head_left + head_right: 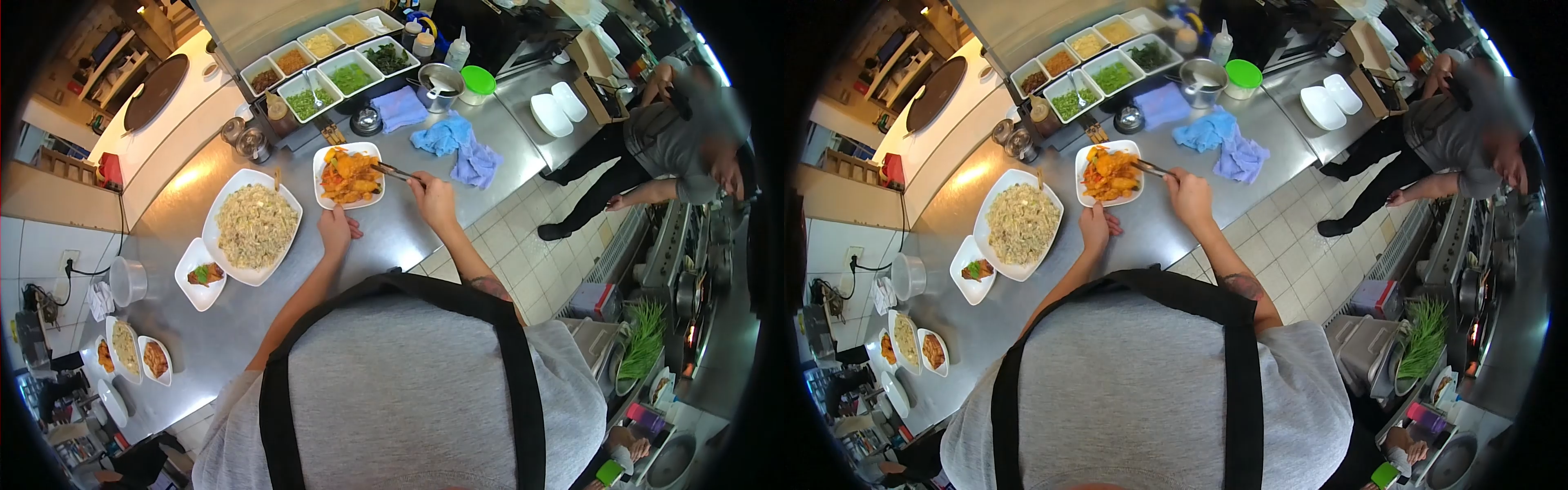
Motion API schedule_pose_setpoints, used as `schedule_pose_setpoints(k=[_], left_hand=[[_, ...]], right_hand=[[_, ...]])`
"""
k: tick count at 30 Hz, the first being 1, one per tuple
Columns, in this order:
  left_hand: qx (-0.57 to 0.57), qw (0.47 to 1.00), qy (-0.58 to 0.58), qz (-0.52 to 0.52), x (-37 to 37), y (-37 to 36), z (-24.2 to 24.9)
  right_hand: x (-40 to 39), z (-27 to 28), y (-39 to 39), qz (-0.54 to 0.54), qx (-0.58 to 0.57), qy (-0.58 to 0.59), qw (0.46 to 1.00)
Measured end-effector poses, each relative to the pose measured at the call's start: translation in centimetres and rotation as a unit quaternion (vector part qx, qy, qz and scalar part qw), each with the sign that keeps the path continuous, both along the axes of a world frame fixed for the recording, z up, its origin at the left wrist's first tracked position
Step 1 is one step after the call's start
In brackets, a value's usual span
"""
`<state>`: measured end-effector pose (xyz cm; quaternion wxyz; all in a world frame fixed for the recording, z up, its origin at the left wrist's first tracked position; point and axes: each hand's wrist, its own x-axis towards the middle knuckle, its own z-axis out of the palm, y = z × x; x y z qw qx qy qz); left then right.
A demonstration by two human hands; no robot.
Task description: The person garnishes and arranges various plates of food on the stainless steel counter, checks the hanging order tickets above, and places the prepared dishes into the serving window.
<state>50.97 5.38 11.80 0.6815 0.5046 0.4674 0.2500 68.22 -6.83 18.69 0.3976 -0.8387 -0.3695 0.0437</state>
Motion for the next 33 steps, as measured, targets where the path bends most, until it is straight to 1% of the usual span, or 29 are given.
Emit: schedule_pose_setpoints(k=[2,5,8,10,11,12,14,16,18,19,20,21,23,24,25,27,29,32,33], left_hand=[[0.007,1.0,-0.006,0.002,-0.1,-0.1,0.1],[0.017,0.999,-0.007,-0.028,-0.4,-0.2,0.6],[-0.055,0.997,-0.023,-0.048,-0.5,0.3,-0.1],[-0.105,0.993,-0.043,-0.038,-0.3,0.5,-0.5],[-0.131,0.989,-0.053,-0.034,-0.2,0.6,-0.6],[-0.142,0.988,-0.043,-0.051,-0.2,0.7,-0.7],[-0.164,0.982,-0.02,-0.087,-0.1,1.4,-0.9],[-0.185,0.976,-0.024,-0.114,-0.2,1.6,-0.6],[-0.218,0.967,-0.028,-0.129,0.1,1.5,-0.4],[-0.239,0.962,-0.029,-0.131,0.2,1.4,-0.3],[-0.262,0.955,-0.028,-0.134,0.2,1.2,-0.3],[-0.271,0.953,-0.035,-0.13,0.1,0.8,-0.2],[-0.295,0.947,-0.048,-0.121,-0.1,-0.6,0.0],[-0.307,0.942,-0.061,-0.125,-0.3,-1.4,0.2],[-0.317,0.937,-0.075,-0.128,-0.5,-2.1,0.6],[-0.343,0.925,-0.093,-0.134,-0.7,-2.9,0.7],[-0.375,0.91,-0.103,-0.141,-0.8,-3.4,0.5],[-0.406,0.897,-0.094,-0.147,-0.7,-3.7,0.5],[-0.412,0.891,-0.101,-0.159,-0.7,-3.8,0.4]], right_hand=[[0.1,0.2,0.1,0.004,0.0,0.013,1.0],[0.7,2.3,-0.2,0.019,0.006,0.038,0.999],[2.9,5.7,-0.4,-0.014,0.041,-0.02,0.999],[6.0,7.9,0.0,-0.04,0.061,-0.032,0.997],[7.7,8.8,0.7,-0.075,0.082,-0.078,0.991],[9.5,9.3,1.5,-0.109,0.1,-0.122,0.981],[14.6,8.1,3.8,-0.148,0.045,-0.195,0.969],[19.0,5.7,6.4,-0.165,-0.009,-0.229,0.959],[23.7,2.1,8.0,-0.078,-0.005,-0.089,0.993],[24.5,2.0,8.2,-0.035,0.0,-0.018,0.999],[25.0,1.5,7.7,-0.04,0.045,0.049,0.997],[24.6,1.5,6.9,-0.045,0.089,0.117,0.988],[23.8,1.3,4.4,-0.06,0.069,0.095,0.991],[23.7,1.0,2.4,-0.067,0.003,0.007,0.998],[23.3,0.6,0.7,-0.072,-0.064,-0.081,0.992],[20.8,-1.0,-2.3,-0.061,-0.164,-0.095,0.98],[17.5,-2.1,-4.2,-0.053,-0.229,-0.016,0.972],[15.1,-4.4,-6.5,-0.134,-0.128,-0.071,0.98],[14.7,-3.9,-7.0,-0.142,-0.092,-0.051,0.984]])
